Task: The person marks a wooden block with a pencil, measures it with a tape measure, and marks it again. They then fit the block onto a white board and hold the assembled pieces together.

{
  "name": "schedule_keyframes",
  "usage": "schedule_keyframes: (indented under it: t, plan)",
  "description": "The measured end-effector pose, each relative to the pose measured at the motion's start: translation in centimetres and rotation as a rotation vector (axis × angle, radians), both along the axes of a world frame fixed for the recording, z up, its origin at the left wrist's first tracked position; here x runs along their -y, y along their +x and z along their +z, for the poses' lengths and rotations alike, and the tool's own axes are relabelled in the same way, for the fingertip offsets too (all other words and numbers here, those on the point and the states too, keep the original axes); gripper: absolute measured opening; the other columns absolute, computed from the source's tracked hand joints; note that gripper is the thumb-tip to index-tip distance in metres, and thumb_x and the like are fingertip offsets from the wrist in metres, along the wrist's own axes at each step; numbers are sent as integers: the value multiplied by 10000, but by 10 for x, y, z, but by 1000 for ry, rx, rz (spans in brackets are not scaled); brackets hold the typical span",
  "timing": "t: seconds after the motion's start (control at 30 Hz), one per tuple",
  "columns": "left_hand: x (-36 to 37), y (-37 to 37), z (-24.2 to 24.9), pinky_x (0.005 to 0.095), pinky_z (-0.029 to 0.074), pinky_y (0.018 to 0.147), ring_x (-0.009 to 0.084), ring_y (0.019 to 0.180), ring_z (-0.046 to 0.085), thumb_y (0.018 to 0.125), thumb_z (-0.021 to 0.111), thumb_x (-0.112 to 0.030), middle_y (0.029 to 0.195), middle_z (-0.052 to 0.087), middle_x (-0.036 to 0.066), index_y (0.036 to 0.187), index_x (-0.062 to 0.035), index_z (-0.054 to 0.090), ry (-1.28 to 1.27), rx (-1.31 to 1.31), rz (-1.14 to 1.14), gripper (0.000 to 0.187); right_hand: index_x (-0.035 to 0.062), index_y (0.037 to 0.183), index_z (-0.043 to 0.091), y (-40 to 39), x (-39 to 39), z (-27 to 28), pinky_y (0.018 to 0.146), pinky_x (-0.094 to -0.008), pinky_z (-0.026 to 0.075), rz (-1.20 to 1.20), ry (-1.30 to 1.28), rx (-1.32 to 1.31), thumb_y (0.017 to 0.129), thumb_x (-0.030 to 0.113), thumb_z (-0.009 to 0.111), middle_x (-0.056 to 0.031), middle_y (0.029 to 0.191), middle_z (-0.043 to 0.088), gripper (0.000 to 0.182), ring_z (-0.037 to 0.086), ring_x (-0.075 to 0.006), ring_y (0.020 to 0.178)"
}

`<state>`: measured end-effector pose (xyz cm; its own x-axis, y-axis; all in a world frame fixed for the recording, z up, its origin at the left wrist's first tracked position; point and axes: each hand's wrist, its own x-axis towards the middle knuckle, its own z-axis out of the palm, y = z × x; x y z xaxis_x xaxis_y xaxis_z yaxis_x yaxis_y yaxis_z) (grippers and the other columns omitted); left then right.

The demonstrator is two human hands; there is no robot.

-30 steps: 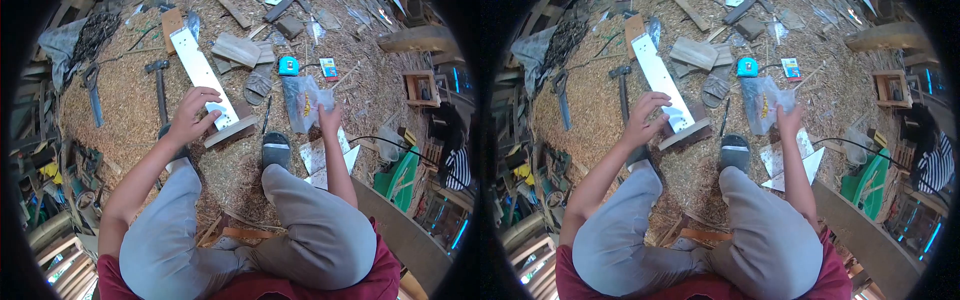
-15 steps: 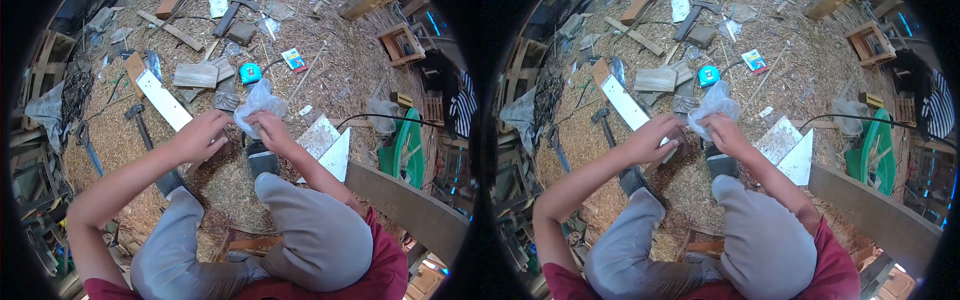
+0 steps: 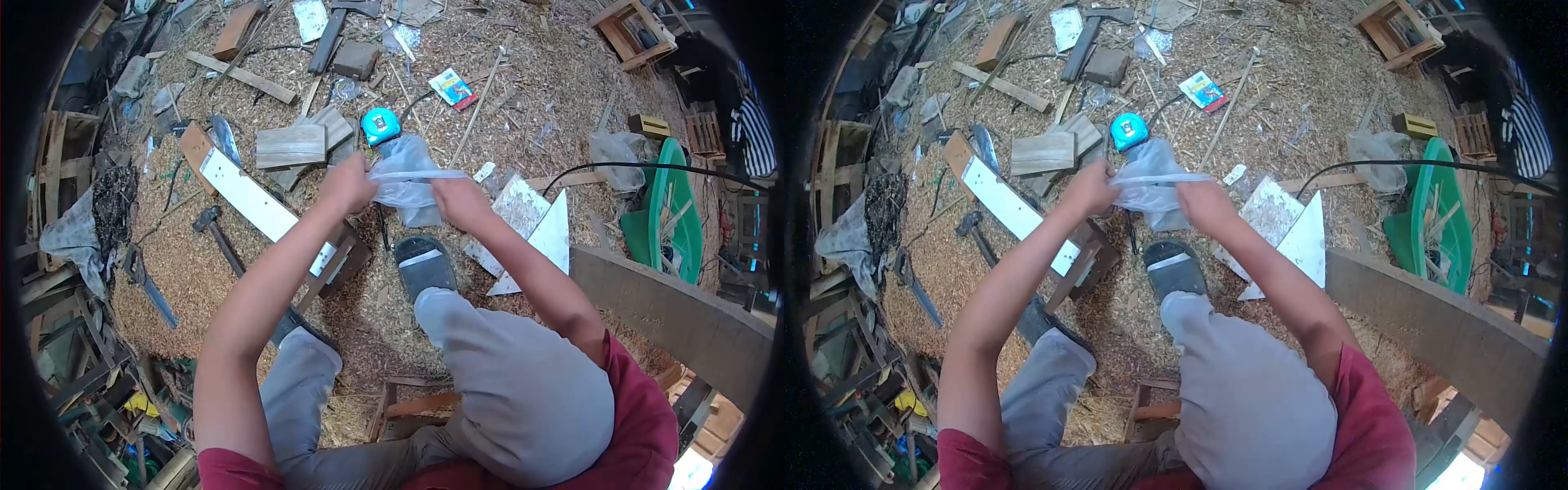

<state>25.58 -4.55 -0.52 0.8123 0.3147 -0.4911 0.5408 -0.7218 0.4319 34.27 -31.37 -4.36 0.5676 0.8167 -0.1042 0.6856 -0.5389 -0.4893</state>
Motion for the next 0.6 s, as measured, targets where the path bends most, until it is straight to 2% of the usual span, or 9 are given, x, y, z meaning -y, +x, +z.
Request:
schedule_keyframes:
  t: [0.1, 0.2, 0.3, 0.4, 0.43, 0.5, 0.6]
  plan:
    - [21, 7, 16, 553, 598, 883, 425, 1027, 773, 900, 840, -272, 1070, 792, 219, 1194, -87, 660, 44, 103, 26, 391, 62, 1100, 697, 7, -16, 2, 930, -577, 532, -33, -12, 25, 1045, 235, 614, -185, 1000, 764, 200, 743, -417, 993]
    - [25, 11, 14, 564, 597, 815, 428, 959, 776, 891, 861, -271, 1000, 791, 210, 1177, -94, 639, 72, 243, 51, 403, 102, 1162, 716, 7, -31, -1, 967, -564, 498, -21, 247, 246, 1057, 290, 624, -133, 992, 771, 234, 749, -367, 1034]
    - [25, 13, 11, 567, 591, 762, 435, 922, 775, 871, 884, -271, 960, 783, 215, 1180, -93, 615, 128, 301, -49, 446, 153, 1169, 760, 6, -29, -10, 940, -579, 490, 82, 162, 176, 1058, 309, 631, -93, 997, 771, 232, 745, -341, 1068]
    - [24, 17, 5, 570, 571, 782, 435, 944, 764, 847, 911, -308, 943, 771, 212, 1189, -109, 608, 182, 285, -114, 498, 185, 1111, 805, 18, -30, -10, 923, -571, 487, -16, -70, 139, 1049, 311, 646, -83, 964, 781, 212, 756, -346, 1027]
    - [24, 18, 1, 571, 562, 801, 434, 959, 759, 840, 920, -328, 940, 767, 209, 1192, -117, 608, 196, 273, -121, 515, 179, 1072, 810, 19, -31, -12, 915, -567, 488, -55, -57, 130, 1039, 307, 660, -88, 948, 783, 200, 758, -349, 1005]
    - [28, 20, -3, 534, 552, 860, 399, 1059, 743, 836, 912, -292, 1066, 763, 183, 1250, -136, 627, 281, 334, -199, 527, 167, 993, 820, 22, -32, -16, 900, -560, 492, -136, -33, 116, 1021, 301, 686, -98, 916, 787, 191, 763, -355, 961]
    - [33, 25, -8, 482, 518, 955, 346, 1216, 686, 822, 894, -233, 1272, 712, 146, 1364, -169, 636, 341, 455, -349, 603, 155, 951, 814, 25, -34, -21, 879, -551, 498, -188, 29, 76, 979, 304, 735, -110, 883, 790, 171, 764, -359, 910]
